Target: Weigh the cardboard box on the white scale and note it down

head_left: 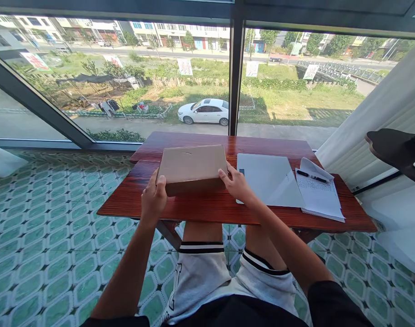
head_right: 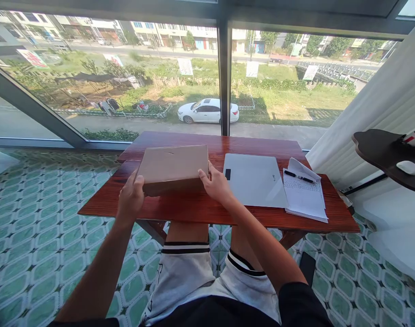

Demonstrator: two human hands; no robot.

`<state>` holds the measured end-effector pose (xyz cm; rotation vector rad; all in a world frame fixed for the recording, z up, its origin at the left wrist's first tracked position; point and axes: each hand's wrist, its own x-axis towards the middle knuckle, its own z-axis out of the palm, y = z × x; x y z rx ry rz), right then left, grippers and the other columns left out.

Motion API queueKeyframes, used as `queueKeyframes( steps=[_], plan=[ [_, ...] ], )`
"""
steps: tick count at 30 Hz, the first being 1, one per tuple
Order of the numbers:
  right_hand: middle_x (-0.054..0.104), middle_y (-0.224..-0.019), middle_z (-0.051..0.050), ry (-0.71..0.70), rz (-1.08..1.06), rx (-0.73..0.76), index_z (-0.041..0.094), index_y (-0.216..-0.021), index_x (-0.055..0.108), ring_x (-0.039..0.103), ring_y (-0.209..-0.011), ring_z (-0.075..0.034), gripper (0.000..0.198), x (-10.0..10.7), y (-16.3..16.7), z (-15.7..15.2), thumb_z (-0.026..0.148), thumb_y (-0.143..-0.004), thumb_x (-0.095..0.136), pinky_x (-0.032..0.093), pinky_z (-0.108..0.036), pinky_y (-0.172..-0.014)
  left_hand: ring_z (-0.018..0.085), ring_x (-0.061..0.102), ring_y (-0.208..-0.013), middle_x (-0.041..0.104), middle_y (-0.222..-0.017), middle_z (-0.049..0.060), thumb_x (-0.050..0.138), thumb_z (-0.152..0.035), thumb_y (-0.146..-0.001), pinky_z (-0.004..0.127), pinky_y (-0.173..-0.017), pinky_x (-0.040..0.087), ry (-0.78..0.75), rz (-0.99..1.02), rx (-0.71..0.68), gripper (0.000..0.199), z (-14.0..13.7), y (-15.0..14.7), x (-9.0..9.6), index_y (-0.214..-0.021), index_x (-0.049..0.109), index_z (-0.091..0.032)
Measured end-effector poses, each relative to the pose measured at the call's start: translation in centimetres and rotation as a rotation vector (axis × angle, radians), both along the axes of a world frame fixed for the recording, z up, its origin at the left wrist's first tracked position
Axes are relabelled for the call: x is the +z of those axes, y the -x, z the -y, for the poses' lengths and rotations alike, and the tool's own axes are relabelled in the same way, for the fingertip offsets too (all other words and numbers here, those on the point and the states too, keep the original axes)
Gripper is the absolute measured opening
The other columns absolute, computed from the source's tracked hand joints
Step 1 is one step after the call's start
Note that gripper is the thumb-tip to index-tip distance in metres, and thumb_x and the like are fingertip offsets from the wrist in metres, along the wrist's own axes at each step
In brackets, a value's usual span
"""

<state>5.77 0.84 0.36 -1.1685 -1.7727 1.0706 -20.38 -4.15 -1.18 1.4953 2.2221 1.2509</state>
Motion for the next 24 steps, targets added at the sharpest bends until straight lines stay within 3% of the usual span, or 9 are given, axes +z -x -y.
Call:
queueKeyframes(
  steps=[3, 8, 14, 24],
  plan=[
    [0.059, -0.140, -0.003, -0.004, -0.010, 0.000, 0.021, -0.157, 0.039, 0.058, -0.126, -0.028, 0.066, 0.5, -0.6, 0.1, 0.051, -0.099, 0.045, 0.045, -0.040, -0.109, 0.035, 0.051, -0.137, 0.055, -0.147, 0.014, 0.032, -0.048, -0.095, 0.054, -0.116, 0.037, -0.003, 0.053, 0.000, 0.061, 0.1, -0.7, 0.9, -0.145, 0.052, -0.019],
    [0.061, -0.138, -0.003, -0.013, 0.033, -0.070, 0.025, -0.155, 0.042, 0.060, -0.121, -0.031, 0.062, 1.1, -2.1, 0.3, 0.053, -0.100, 0.037, 0.047, -0.045, -0.104, 0.036, 0.056, -0.130, 0.060, -0.142, 0.014, 0.034, -0.049, -0.095, 0.053, -0.112, 0.041, -0.023, 0.047, -0.011, 0.060, -0.1, -2.6, 1.9, -0.143, 0.054, -0.021],
    [0.051, -0.149, 0.000, -0.043, 0.013, -0.171, 0.027, -0.154, 0.046, 0.049, -0.138, -0.031, 0.060, 1.4, -4.6, 0.2, 0.050, -0.099, 0.039, 0.038, -0.047, -0.117, 0.033, 0.054, -0.133, 0.058, -0.144, 0.013, 0.032, -0.050, -0.094, 0.050, -0.114, 0.039, -0.062, 0.038, -0.080, 0.061, -0.9, -5.4, 2.2, -0.144, 0.053, -0.022],
    [0.059, -0.140, 0.000, -0.050, 0.047, -0.354, 0.031, -0.154, 0.046, 0.056, -0.129, -0.032, 0.058, 2.1, -10.0, 0.6, 0.047, -0.098, 0.040, 0.043, -0.048, -0.111, 0.036, 0.056, -0.129, 0.057, -0.145, 0.017, 0.033, -0.052, -0.092, 0.052, -0.110, 0.041, -0.027, 0.035, -0.167, 0.066, -2.6, -11.2, 2.9, -0.146, 0.050, -0.018]
  ],
)
